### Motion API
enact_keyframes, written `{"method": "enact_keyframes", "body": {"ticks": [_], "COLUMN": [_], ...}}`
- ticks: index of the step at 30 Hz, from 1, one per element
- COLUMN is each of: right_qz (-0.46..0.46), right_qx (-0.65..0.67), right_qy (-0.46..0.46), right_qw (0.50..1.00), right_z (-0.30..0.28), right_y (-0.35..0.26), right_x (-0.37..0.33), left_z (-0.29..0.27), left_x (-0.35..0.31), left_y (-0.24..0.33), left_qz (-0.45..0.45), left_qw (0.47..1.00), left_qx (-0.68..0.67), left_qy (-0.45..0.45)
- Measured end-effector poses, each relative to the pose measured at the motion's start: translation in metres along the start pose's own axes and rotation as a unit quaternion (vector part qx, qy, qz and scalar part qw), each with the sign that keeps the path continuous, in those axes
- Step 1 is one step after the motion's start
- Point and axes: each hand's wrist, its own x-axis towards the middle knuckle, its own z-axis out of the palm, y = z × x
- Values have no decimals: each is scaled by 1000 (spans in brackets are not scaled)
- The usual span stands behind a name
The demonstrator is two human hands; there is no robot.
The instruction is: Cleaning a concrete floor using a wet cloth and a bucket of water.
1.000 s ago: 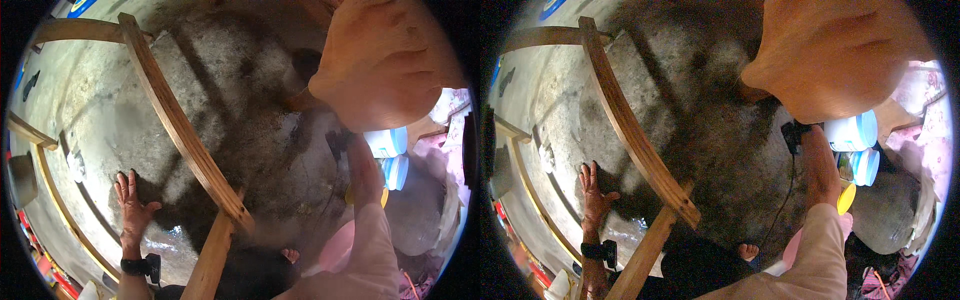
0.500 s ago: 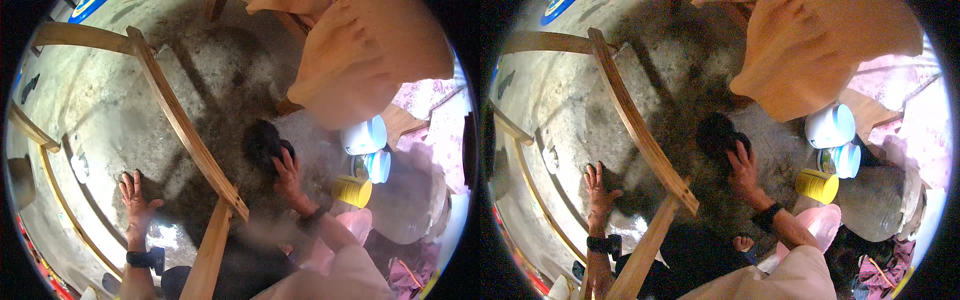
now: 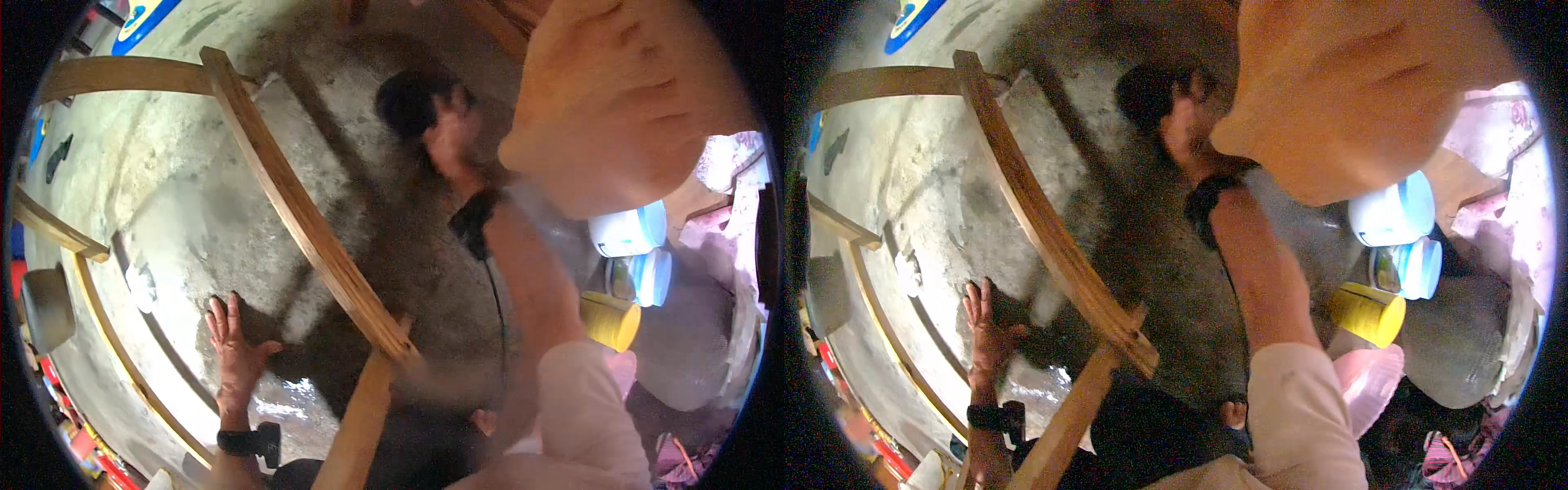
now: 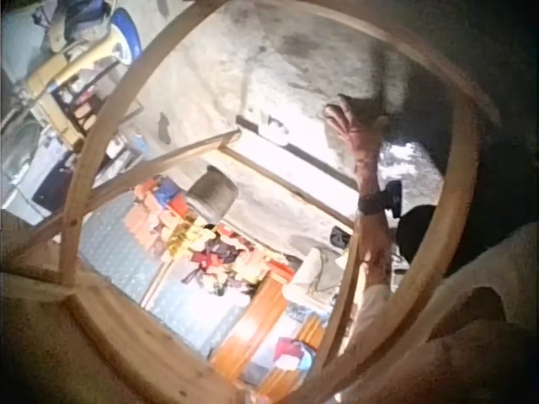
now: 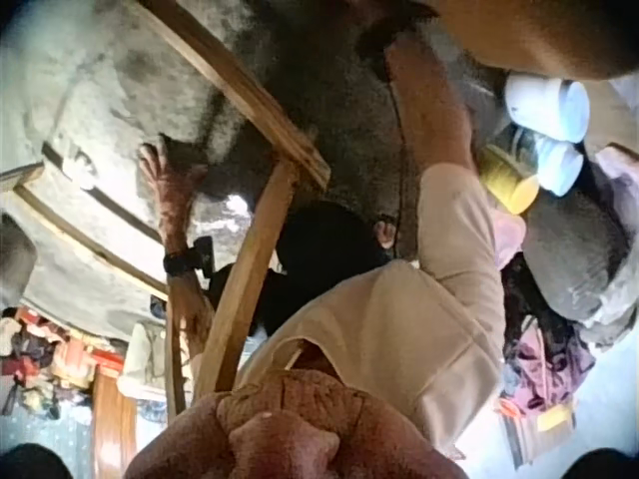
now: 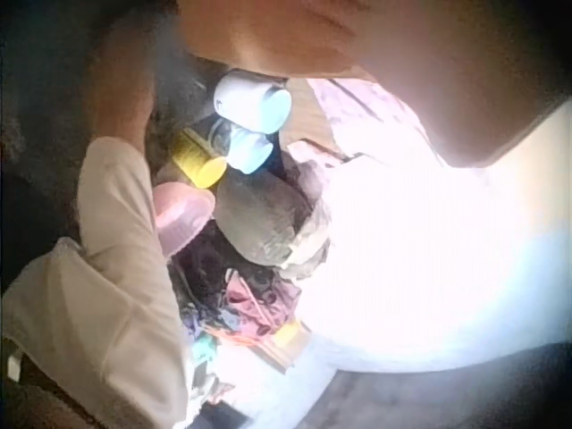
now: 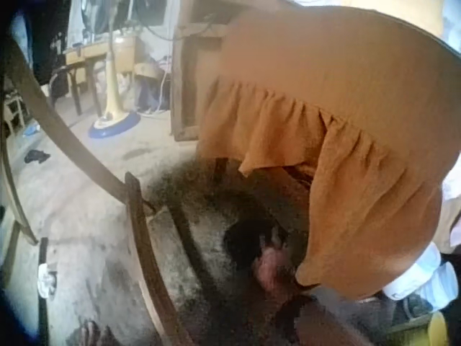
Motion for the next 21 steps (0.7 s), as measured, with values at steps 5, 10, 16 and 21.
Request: {"method": "enact_keyframes", "body": {"ticks": [5, 10, 16, 21], "right_qz": [26, -105, -302, -219], "right_qx": [-109, -144, 159, 321], "right_qy": [19, -32, -137, -104], "right_qw": [994, 983, 930, 915], "right_z": [14, -3, -27, 11], "right_y": [19, -48, -110, -52], "right_x": [42, 21, -58, -25], "left_z": [-1, -6, -11, -4], "left_x": [0, -4, -4, 0], "left_y": [2, -1, -6, -1], "left_qz": [4, -4, -14, -17], "left_qw": [1000, 1000, 1000, 999], "left_qx": [-11, 25, 13, 8], "left_qy": [-14, -4, -20, -37]}}
